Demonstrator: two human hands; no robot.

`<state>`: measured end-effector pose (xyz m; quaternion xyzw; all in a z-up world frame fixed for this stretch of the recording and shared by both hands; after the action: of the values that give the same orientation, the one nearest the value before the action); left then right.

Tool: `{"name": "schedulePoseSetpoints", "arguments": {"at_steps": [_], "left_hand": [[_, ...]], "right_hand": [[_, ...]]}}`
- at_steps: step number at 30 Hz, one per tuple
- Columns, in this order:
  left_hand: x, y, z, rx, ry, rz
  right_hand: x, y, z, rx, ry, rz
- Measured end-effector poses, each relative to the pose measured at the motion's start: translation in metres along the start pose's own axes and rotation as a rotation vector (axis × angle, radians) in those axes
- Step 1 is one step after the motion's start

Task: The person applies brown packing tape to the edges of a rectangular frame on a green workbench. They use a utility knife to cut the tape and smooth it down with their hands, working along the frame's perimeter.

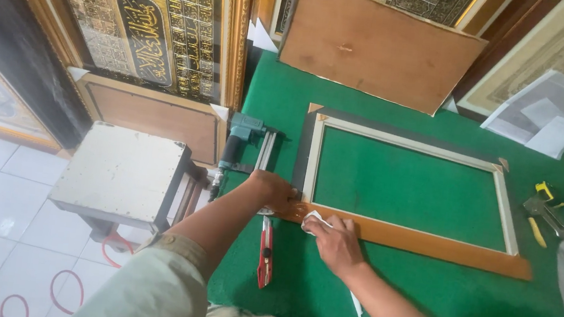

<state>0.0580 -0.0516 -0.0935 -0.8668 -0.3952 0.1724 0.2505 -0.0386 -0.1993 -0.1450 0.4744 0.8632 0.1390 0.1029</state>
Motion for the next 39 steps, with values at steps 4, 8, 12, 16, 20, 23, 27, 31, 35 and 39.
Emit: {"name": "schedulePoseSetpoints", "arguments": {"at_steps": [4,8,12,16,20,23,27,31,35,39], "left_hand": [[-0.006,-0.015,-0.01,-0.001,0.021,0.028],[0.001,-0.006,-0.008,-0.036,0.017,0.006],[-0.01,-0.052,-0.032,-0.026,0.009,0.013],[0.004,-0.027,-0.025,-0.041,-0.088,0.003],[0.008,-0.042,-0.029,-0.023,-0.131,-0.008],[0.003,-0.039,-0.023,0.036,-0.122,0.013],[-0.005,-0.046,-0.028,0.132,-0.119,0.054],[0.004,-0.012,-0.007,0.108,-0.143,0.086],[0.034,0.042,0.008,-0.09,-0.179,-0.06],[0.028,0.026,-0.001,-0.098,-0.249,-0.083]], "right_hand": [[-0.003,-0.009,-0.01,0.019,0.029,0.015],[-0.023,-0.001,-0.038,-0.046,-0.101,0.234],[0.025,0.024,-0.069,-0.178,-0.081,0.335],[0.096,0.054,-0.058,-0.032,0.176,0.363],[0.084,0.015,0.011,0.551,0.302,0.689],[0.071,-0.008,-0.029,0.572,0.346,0.841],[0.041,-0.053,-0.018,0.284,0.414,1.059],[0.055,-0.01,-0.018,0.111,0.578,1.035],[0.069,0.025,-0.021,0.191,0.746,1.05],[0.062,0.016,0.016,0.39,0.622,1.033]]}}
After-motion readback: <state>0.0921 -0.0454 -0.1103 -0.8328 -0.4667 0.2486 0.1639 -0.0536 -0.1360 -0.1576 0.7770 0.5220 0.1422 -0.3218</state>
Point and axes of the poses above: each hand's wrist, its own y-axis towards the middle knuckle, its own z-axis out of the palm, x = y × z, the point moved 10 cm from there along y, towards the middle knuckle, and after that the axes turned 4 degrees about -x, right-handed, at the moved point
